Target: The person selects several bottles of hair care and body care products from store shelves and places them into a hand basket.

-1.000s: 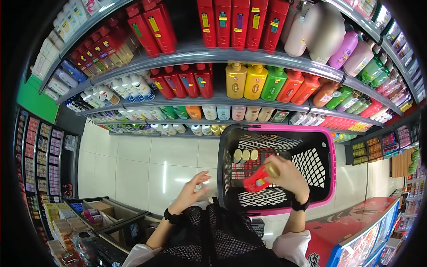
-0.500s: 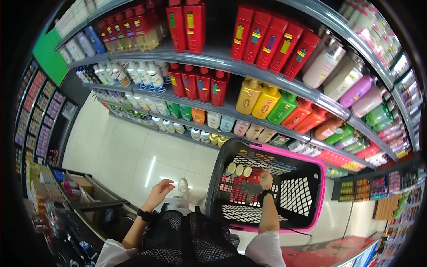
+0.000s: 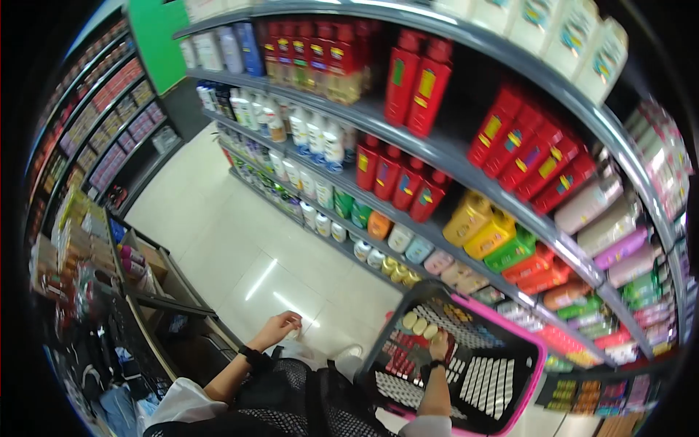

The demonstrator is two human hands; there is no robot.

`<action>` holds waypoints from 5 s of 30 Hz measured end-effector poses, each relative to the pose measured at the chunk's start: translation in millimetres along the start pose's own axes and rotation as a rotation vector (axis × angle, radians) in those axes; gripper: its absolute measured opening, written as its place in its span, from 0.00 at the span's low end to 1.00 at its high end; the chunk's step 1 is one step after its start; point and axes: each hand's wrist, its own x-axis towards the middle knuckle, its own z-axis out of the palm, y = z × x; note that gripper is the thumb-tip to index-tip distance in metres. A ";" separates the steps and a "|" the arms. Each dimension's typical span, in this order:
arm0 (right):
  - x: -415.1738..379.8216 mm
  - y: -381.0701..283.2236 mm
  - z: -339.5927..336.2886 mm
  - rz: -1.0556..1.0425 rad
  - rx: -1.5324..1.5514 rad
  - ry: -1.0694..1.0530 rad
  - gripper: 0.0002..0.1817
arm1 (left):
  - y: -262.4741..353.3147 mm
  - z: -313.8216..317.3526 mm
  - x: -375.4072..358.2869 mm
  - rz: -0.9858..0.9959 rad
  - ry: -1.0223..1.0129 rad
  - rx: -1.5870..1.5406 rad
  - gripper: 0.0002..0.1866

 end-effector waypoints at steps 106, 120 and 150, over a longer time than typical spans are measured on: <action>-145.7 -1111.0 401.2 0.037 0.859 1.098 0.30 | 2.4 -730.6 448.7 1.043 -1.359 0.301 0.50; -337.1 -900.7 258.1 0.833 0.371 1.081 0.14 | 37.2 -423.3 257.8 1.681 -1.708 0.375 0.41; -175.2 -421.5 -233.5 0.210 0.348 1.033 0.16 | 264.2 124.4 175.9 1.204 -1.334 0.198 0.38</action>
